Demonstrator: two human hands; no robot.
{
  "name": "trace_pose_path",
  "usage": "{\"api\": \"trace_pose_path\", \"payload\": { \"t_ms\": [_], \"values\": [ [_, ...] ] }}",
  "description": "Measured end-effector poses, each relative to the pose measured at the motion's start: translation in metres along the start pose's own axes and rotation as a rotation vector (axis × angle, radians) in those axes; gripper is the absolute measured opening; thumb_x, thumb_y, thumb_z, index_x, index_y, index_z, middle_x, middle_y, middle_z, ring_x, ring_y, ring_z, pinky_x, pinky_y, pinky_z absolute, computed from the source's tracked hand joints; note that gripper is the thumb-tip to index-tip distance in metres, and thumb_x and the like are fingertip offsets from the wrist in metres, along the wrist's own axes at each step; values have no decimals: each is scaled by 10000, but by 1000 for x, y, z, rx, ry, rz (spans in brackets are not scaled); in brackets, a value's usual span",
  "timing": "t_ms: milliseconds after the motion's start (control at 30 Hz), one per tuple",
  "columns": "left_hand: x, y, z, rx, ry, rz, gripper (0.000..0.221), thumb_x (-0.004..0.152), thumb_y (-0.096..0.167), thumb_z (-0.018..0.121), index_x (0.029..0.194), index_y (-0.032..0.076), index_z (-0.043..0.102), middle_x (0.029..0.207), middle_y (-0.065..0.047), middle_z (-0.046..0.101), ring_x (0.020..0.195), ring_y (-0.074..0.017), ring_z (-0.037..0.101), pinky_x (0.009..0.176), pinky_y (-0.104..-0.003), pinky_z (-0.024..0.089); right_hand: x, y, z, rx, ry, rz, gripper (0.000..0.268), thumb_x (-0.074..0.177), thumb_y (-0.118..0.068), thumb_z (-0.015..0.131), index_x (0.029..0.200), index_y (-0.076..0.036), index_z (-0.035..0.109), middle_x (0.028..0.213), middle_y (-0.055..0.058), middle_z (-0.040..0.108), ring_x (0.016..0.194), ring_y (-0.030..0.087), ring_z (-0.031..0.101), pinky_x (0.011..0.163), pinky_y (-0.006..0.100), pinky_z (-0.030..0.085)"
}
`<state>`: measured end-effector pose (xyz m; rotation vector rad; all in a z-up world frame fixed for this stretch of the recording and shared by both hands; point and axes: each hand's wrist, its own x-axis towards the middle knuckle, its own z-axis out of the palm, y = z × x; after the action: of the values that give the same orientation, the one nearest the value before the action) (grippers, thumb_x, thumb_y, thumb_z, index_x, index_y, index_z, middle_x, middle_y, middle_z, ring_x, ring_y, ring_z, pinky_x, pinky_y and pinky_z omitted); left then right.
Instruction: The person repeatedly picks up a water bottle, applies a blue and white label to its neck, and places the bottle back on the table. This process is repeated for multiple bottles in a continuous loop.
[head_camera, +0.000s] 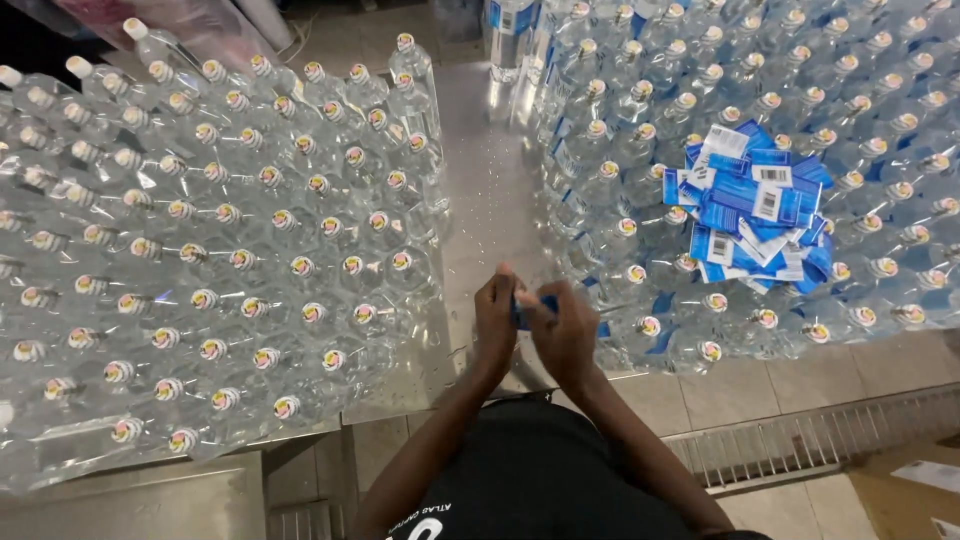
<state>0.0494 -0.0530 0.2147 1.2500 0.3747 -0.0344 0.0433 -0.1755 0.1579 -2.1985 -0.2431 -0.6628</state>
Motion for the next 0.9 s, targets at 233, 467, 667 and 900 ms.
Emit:
{"api": "trace_pose_path", "payload": {
  "t_ms": [233, 467, 667, 900],
  "values": [
    [11, -30, -17, -232, -134, -191, 718, 1163, 662, 395, 618, 205, 297, 551, 80, 304, 508, -67, 237, 510, -261, 215, -4, 24, 44, 42, -50, -559, 333, 995, -290, 795, 766, -85, 667, 655, 87, 615, 553, 317, 636, 570, 388, 529],
    [15, -24, -45, 73, 70, 18, 692, 1168, 572, 501, 598, 180, 499, 539, 47, 456, 555, -27, 418, 567, -225, 341, 23, -17, 2, 127, -270, 14, 367, 988, -448, 803, 1105, -123, 677, 885, 79, 672, 845, 334, 709, 716, 473, 541],
    [17, -33, -67, 245, 108, 86, 641, 1172, 492, 554, 633, 146, 570, 547, 43, 443, 600, -52, 424, 607, -259, 372, 13, -12, -1, 290, -563, 62, 198, 861, -128, 917, 998, -95, 777, 888, 82, 768, 894, 320, 791, 824, 471, 618],
    [-8, -20, -91, 145, -232, 76, 467, 899, 341, 936, 1251, 103, 742, 1200, -100, 784, 1206, -196, 731, 1083, -396, 556, 23, -18, -1, 400, -632, 220, 147, 910, -19, 856, 1020, -8, 758, 931, 162, 783, 906, 357, 803, 824, 470, 652]
  ]
}}
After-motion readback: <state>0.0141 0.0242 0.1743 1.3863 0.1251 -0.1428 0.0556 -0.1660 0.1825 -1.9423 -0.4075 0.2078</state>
